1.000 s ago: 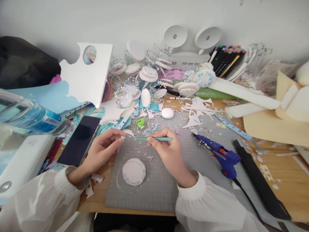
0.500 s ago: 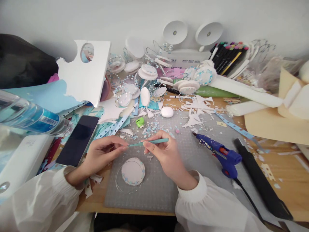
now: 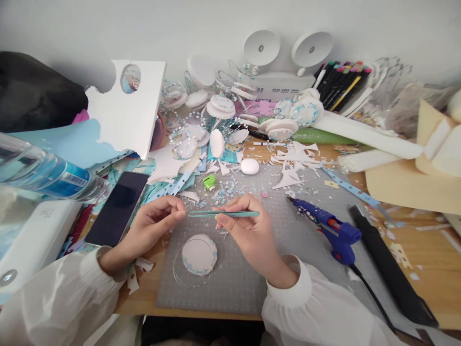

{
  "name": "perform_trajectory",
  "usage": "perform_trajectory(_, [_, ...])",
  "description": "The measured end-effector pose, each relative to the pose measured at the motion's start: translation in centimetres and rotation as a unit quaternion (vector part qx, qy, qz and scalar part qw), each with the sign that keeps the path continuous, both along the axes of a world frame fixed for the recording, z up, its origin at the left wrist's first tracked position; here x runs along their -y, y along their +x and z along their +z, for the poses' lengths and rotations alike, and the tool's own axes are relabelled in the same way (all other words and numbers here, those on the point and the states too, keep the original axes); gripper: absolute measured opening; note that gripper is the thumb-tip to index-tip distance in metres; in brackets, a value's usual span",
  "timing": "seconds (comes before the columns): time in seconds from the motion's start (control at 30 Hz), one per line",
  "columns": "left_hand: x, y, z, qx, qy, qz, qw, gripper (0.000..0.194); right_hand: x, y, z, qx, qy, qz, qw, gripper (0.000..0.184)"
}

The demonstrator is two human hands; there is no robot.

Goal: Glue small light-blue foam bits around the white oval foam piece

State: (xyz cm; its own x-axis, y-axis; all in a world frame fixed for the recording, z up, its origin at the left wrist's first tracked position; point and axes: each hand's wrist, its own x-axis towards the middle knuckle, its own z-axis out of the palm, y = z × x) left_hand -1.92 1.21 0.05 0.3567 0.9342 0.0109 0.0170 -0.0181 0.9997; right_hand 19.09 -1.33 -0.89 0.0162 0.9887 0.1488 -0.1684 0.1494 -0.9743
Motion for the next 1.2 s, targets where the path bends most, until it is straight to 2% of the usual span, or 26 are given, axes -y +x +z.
perform_trajectory(0.3, [0.1,-0.1,-0.2,-0.003,-0.048,-0.030,0.998,0.019,0.2,0.2,0.1,0.018,0.030,-0.006,0.999,0.016])
perform_trajectory(0.4, [0.0,-0.2,-0.4,0.002,-0.040,0.011,0.999,0.022,-0.1,0.5,0.2,0.083,0.049,-0.017,0.995,0.015])
perform_trajectory(0.53, [-0.3,-0.4,-0.8,0.052,-0.039,0.082,0.995,0.028,-0.2,0.6,0.0,0.212,0.095,0.041,0.972,0.012])
perform_trajectory(0.7, [-0.3,-0.5,-1.0,0.070,-0.028,0.099,0.992,0.027,0.0,0.2,-0.3,0.273,0.114,0.103,0.950,0.012])
perform_trajectory(0.93, [-0.1,-0.6,-0.9,0.080,-0.023,0.094,0.992,0.026,0.2,0.0,-0.8,0.272,0.120,0.118,0.948,0.012])
perform_trajectory(1.2, [-0.2,-0.7,-1.0,0.046,-0.003,0.076,0.996,0.025,0.2,0.4,0.3,0.176,0.137,0.021,0.975,0.015])
